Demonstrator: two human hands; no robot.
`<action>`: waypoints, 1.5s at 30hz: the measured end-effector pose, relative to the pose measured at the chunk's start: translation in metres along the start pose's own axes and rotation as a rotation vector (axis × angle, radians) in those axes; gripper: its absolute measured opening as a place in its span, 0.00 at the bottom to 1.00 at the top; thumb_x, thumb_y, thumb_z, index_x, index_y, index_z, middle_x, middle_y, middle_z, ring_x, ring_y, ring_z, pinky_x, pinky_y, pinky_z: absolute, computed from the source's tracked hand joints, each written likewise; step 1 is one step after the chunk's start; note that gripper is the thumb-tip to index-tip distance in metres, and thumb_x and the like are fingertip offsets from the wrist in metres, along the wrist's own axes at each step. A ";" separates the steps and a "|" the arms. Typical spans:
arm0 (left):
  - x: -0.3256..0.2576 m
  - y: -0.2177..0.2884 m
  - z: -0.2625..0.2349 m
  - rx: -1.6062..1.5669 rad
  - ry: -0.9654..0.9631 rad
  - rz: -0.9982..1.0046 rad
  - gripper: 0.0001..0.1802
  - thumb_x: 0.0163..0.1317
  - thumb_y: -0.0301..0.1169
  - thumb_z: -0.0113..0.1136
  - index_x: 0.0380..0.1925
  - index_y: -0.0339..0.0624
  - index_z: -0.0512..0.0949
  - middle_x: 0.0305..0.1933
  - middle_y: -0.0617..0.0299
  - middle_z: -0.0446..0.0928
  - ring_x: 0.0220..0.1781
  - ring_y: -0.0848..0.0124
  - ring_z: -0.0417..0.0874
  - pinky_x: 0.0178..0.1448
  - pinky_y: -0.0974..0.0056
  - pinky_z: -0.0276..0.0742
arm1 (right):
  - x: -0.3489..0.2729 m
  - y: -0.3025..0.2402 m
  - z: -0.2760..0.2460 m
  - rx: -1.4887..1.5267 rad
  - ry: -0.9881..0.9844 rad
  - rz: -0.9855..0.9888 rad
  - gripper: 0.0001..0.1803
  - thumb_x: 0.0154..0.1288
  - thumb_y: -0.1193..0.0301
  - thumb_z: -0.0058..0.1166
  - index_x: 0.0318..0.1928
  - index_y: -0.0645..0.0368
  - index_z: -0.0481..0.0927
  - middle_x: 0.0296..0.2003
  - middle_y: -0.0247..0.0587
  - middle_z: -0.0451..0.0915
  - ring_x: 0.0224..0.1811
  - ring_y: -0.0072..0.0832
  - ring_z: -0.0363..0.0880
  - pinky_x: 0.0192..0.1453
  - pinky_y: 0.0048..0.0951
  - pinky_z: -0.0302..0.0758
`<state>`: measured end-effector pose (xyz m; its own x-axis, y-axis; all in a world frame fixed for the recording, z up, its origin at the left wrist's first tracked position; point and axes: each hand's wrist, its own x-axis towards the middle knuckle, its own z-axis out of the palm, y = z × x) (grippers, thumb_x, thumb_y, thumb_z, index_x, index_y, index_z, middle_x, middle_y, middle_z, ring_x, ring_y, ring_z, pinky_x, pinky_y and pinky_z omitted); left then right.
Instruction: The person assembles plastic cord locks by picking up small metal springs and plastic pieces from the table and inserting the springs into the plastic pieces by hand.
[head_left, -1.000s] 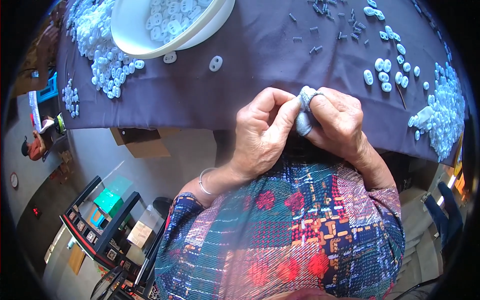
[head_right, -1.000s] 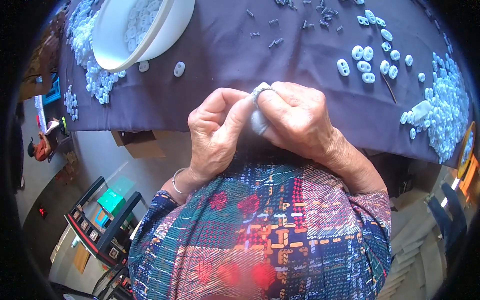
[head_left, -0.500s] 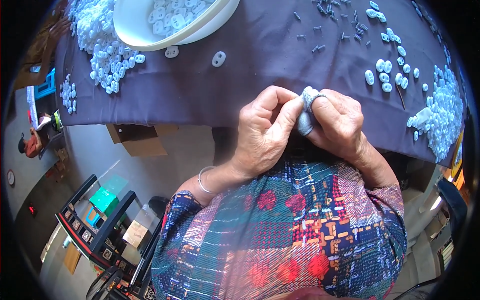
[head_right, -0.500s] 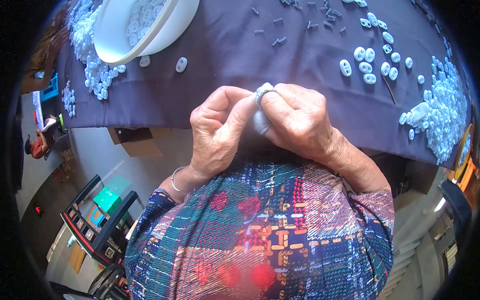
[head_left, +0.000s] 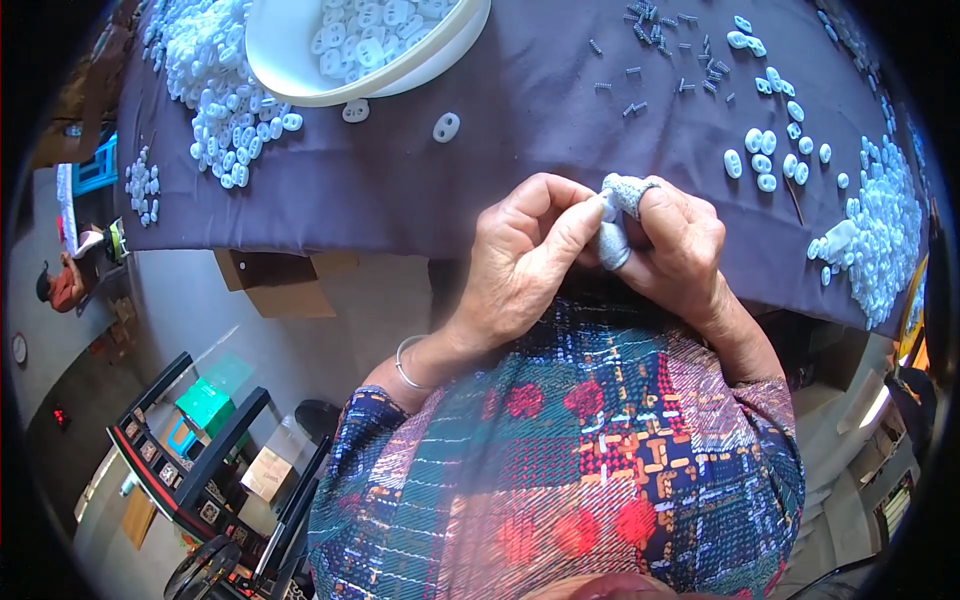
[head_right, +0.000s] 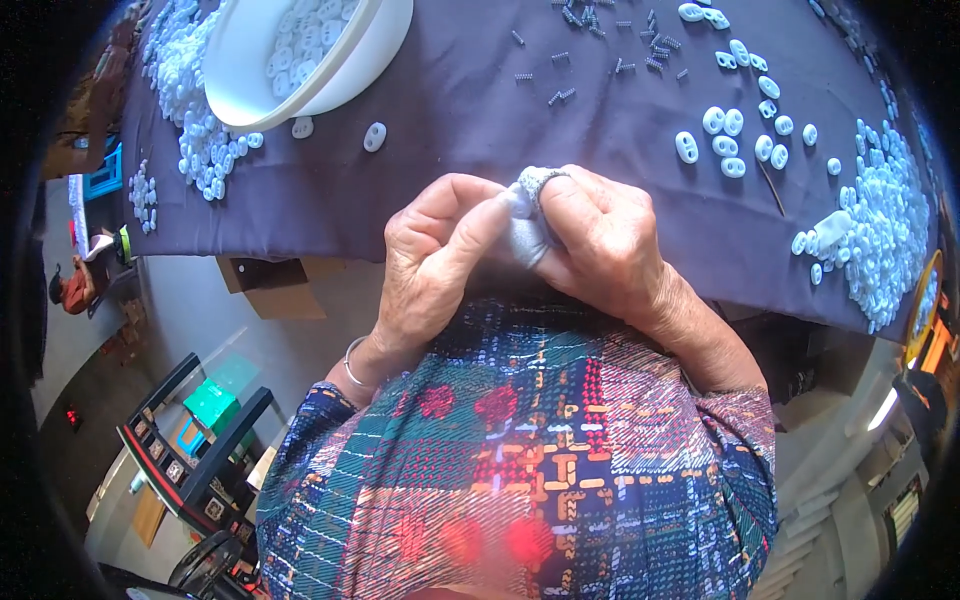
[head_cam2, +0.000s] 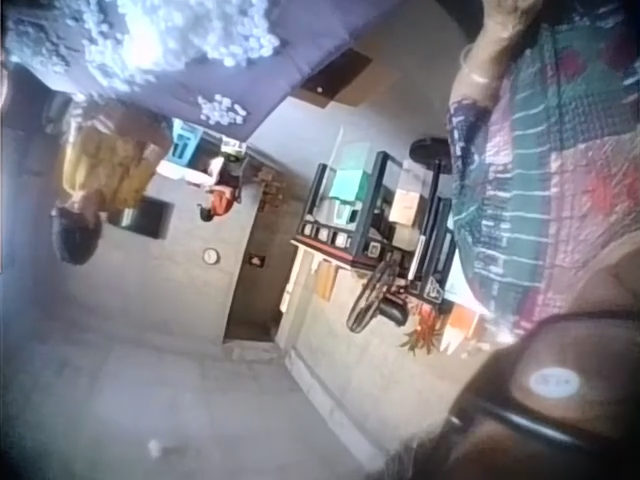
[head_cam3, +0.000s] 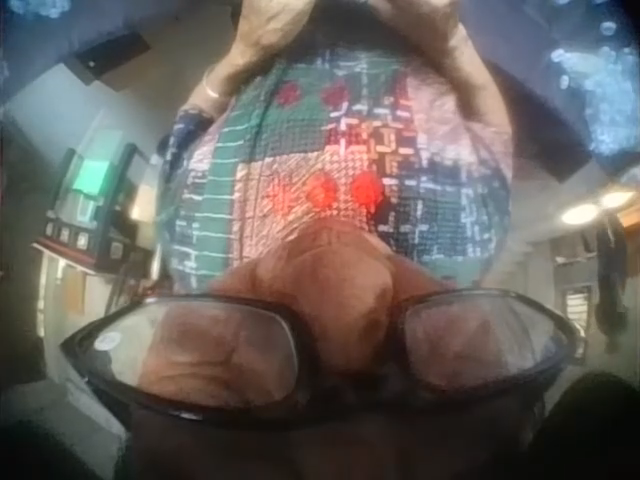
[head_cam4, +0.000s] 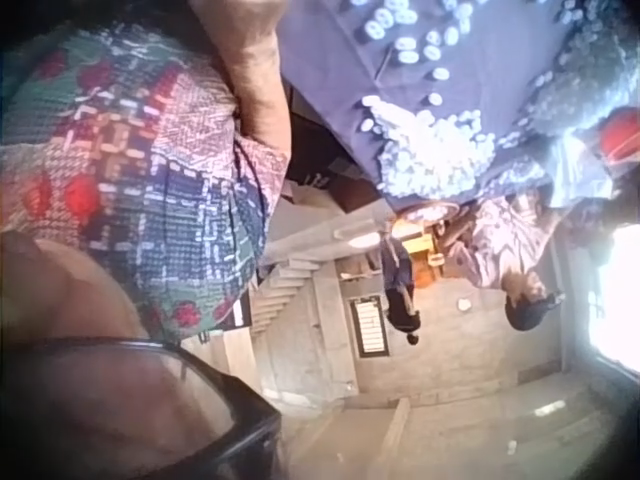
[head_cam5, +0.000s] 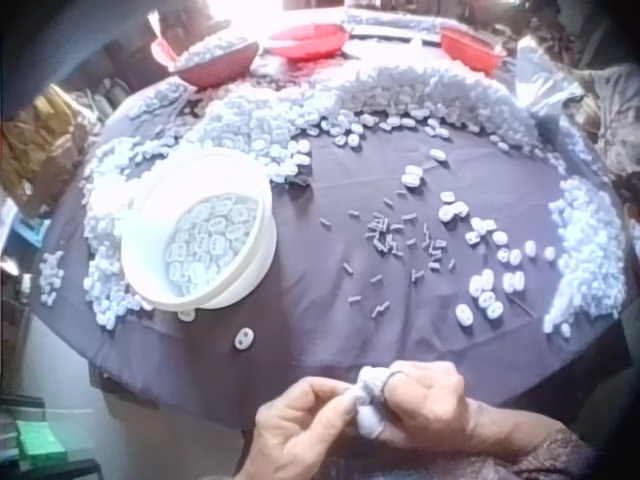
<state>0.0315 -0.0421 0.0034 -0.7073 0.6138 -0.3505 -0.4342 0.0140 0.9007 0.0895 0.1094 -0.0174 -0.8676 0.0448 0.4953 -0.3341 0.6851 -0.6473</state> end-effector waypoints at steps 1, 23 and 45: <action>0.000 0.000 -0.001 0.002 -0.005 0.001 0.10 0.66 0.31 0.53 0.35 0.33 0.75 0.28 0.66 0.76 0.29 0.82 0.75 0.34 0.76 0.73 | 0.001 -0.002 0.000 0.000 0.002 -0.002 0.14 0.43 0.77 0.65 0.27 0.64 0.71 0.18 0.40 0.68 0.16 0.33 0.70 0.20 0.30 0.68; -0.002 0.005 0.002 0.142 -0.075 -0.013 0.07 0.65 0.28 0.54 0.32 0.35 0.73 0.27 0.64 0.74 0.26 0.79 0.73 0.31 0.73 0.70 | 0.015 0.004 -0.037 0.749 -0.440 0.715 0.03 0.57 0.78 0.52 0.32 0.66 0.75 0.25 0.30 0.74 0.29 0.13 0.68 0.32 0.18 0.65; 0.021 0.025 0.003 0.201 0.030 0.055 0.08 0.64 0.30 0.56 0.32 0.34 0.73 0.28 0.64 0.75 0.26 0.79 0.75 0.30 0.74 0.71 | 0.011 0.008 -0.043 0.887 0.071 0.850 0.05 0.60 0.74 0.54 0.32 0.64 0.78 0.19 0.25 0.71 0.15 0.08 0.61 0.16 0.13 0.52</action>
<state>0.0073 -0.0267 0.0196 -0.7444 0.5945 -0.3041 -0.2762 0.1404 0.9508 0.0934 0.1467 0.0079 -0.9189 0.2940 -0.2630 0.1681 -0.3112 -0.9354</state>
